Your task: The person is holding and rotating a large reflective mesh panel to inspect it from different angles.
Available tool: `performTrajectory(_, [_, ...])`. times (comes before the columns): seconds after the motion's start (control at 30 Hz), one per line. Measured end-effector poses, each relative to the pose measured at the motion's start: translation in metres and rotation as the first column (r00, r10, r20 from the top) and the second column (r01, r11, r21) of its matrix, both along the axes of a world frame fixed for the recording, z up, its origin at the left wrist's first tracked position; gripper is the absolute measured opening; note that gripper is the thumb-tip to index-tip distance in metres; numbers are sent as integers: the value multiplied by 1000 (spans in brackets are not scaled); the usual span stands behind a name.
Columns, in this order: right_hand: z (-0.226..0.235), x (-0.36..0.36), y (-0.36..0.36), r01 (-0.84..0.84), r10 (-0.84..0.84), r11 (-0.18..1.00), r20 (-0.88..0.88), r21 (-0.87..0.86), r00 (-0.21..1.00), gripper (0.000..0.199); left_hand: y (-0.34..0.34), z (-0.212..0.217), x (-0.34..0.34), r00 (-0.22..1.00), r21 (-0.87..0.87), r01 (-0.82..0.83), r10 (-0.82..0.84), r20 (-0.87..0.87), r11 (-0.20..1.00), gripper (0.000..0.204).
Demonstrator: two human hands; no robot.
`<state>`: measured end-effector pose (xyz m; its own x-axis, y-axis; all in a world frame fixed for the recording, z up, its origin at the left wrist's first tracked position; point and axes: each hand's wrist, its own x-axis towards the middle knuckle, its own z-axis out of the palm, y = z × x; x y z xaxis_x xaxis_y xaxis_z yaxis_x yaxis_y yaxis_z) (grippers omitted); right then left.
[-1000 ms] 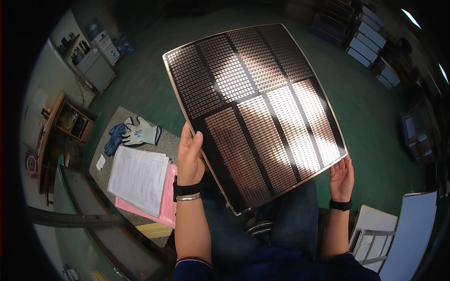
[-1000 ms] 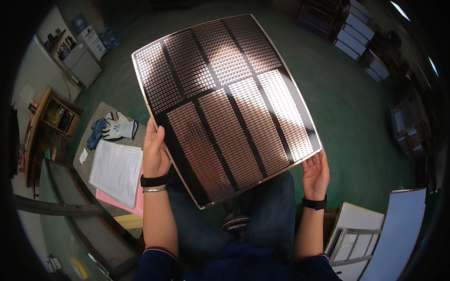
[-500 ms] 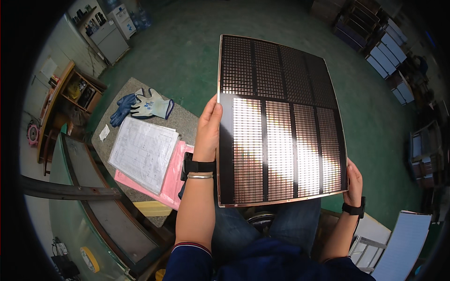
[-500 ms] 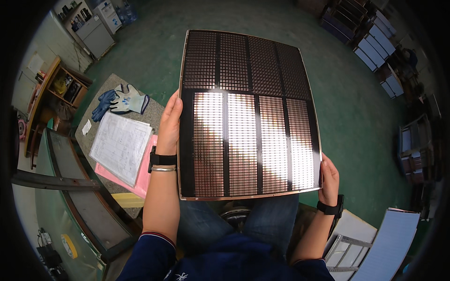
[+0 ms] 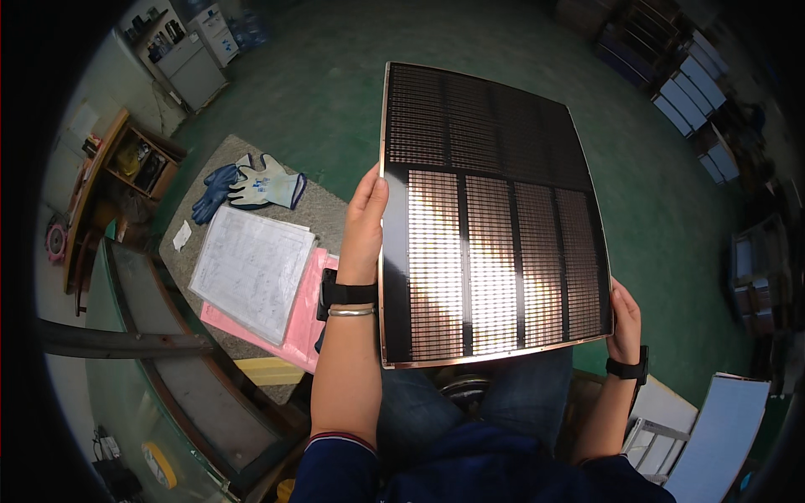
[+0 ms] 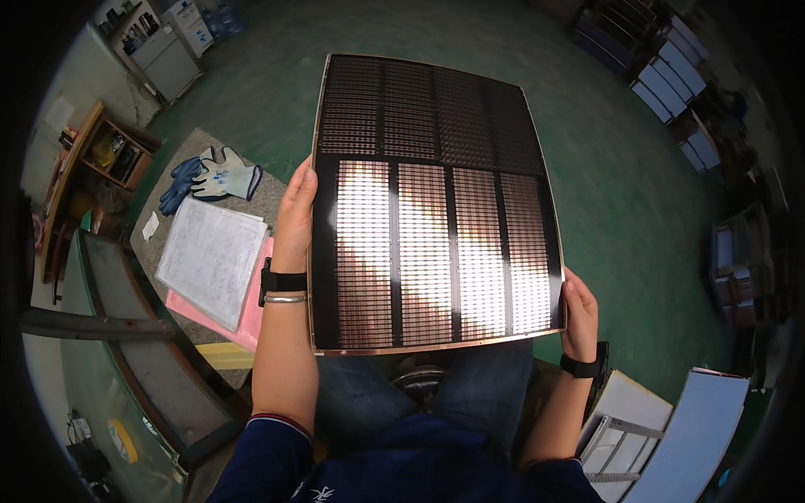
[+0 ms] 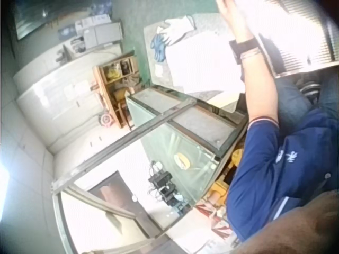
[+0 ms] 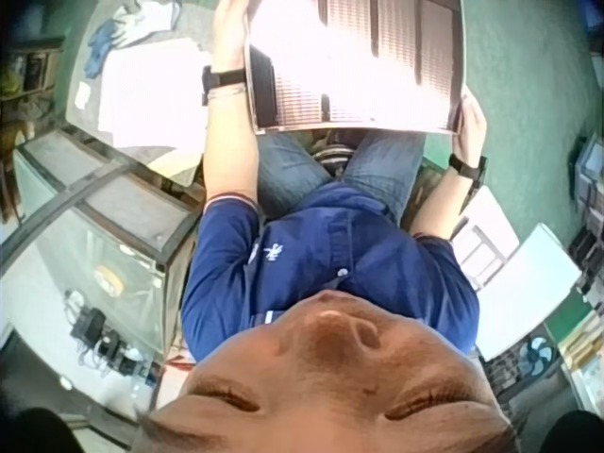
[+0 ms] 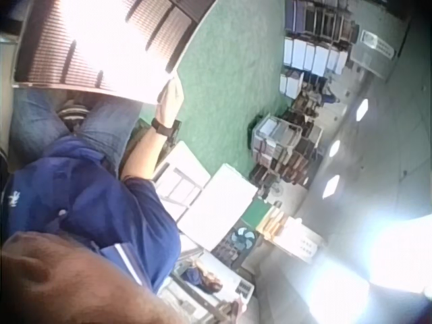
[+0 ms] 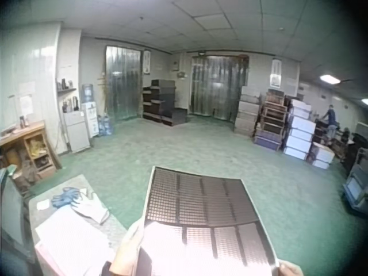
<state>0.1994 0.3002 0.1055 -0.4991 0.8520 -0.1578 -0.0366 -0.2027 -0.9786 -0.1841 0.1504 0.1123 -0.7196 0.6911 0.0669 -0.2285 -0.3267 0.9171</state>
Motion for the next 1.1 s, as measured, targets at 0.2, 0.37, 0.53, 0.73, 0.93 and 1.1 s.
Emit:
performTrajectory(0.2, [9, -5, -6, 30, -30, 1000, -50, 2, 998, 39, -1, 4, -2, 999, -2, 2, -2, 39, 1000, 43])
performTrajectory(0.37, [18, -10, -13, 43, -45, 999, -160, -17, 986, 43, -4, 12, -2, 999, 35, 43, -43, 4, 998, 45])
performTrajectory(0.53, [20, -11, -15, 62, -68, 997, -210, -36, 975, 45, -5, 5, -9, 998, 39, 45, -47, 53, 998, 42])
performTrajectory(0.73, [27, -14, -18, 67, -74, 997, -211, -43, 975, 44, -7, 4, -12, 999, -34, 47, -47, -13, 998, 46])
performTrajectory(0.93, [28, -14, -18, 87, -96, 995, -229, -47, 969, 43, -6, 11, -6, 995, -35, 99, -99, -6, 994, 47])
performTrajectory(1.1, [27, -13, -20, 101, -112, 993, -226, -63, 968, 43, -6, 11, -5, 995, -3, 100, -100, 1, 995, 47])
